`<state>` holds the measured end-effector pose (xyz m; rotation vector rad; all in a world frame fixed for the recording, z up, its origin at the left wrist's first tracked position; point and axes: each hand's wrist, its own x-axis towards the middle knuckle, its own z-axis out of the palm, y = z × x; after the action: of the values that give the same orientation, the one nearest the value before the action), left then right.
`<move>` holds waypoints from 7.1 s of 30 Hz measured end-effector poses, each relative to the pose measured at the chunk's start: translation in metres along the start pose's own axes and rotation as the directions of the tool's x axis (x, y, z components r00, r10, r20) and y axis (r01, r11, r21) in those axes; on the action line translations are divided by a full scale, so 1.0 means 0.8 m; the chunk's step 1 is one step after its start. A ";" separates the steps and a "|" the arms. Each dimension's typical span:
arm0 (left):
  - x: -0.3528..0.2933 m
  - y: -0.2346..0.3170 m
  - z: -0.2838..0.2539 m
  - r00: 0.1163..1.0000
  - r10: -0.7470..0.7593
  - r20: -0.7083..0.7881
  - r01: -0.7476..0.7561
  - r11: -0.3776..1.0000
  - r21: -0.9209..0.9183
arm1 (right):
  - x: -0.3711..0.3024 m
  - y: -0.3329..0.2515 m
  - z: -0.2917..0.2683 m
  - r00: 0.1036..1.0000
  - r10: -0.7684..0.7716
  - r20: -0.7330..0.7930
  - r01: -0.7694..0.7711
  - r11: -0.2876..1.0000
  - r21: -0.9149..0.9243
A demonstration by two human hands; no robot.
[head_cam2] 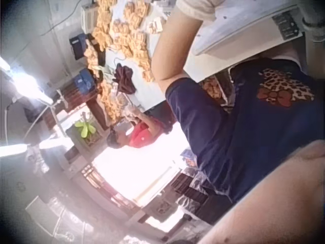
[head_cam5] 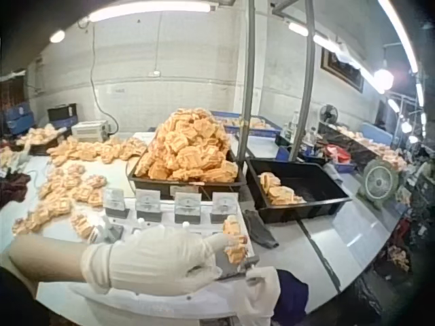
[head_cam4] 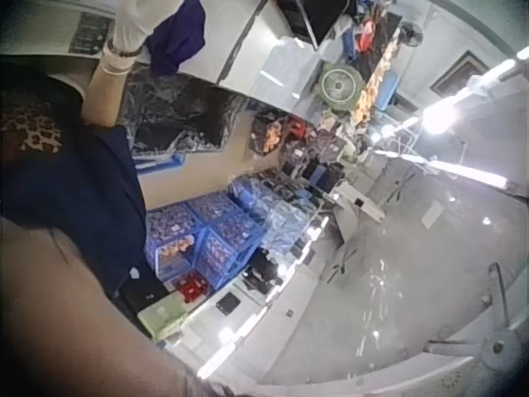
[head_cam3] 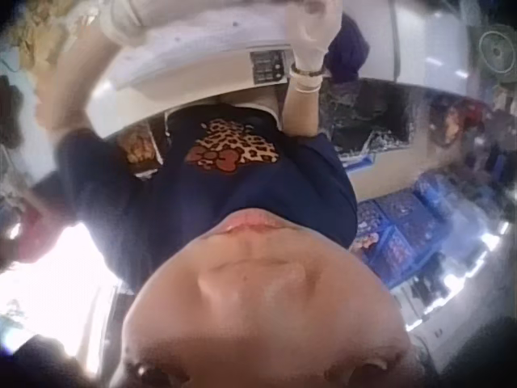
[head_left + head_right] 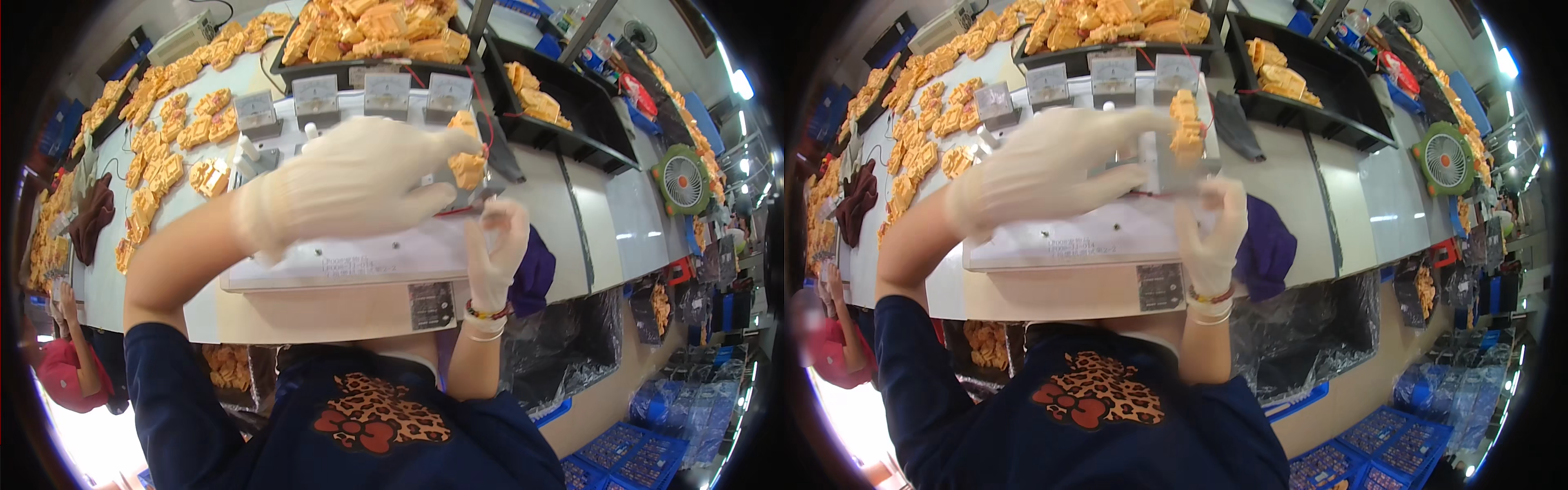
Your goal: Assembling and testing yellow plastic components on a workshop jig.
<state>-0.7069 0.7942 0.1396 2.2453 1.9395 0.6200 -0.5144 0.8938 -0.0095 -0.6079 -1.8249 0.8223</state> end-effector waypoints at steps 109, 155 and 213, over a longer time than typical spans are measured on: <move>-0.310 -0.301 -0.054 0.342 -0.713 -0.611 0.915 0.401 0.045 | -0.058 -0.137 0.117 0.940 -0.157 0.304 0.082 0.966 0.245; -0.048 -0.221 -0.027 0.971 0.235 0.056 -0.220 0.766 0.604 | -0.038 -0.096 0.141 0.892 -0.204 0.403 0.073 0.946 0.317; 0.092 -0.164 -0.008 0.881 -0.302 0.364 0.469 0.660 -0.587 | -0.020 -0.042 0.054 0.952 -0.163 0.260 0.127 0.981 0.150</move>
<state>-0.8233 0.8879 0.1176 1.3384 1.6377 0.7748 -0.5500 0.8488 -0.0047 -0.2815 -2.0153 0.9540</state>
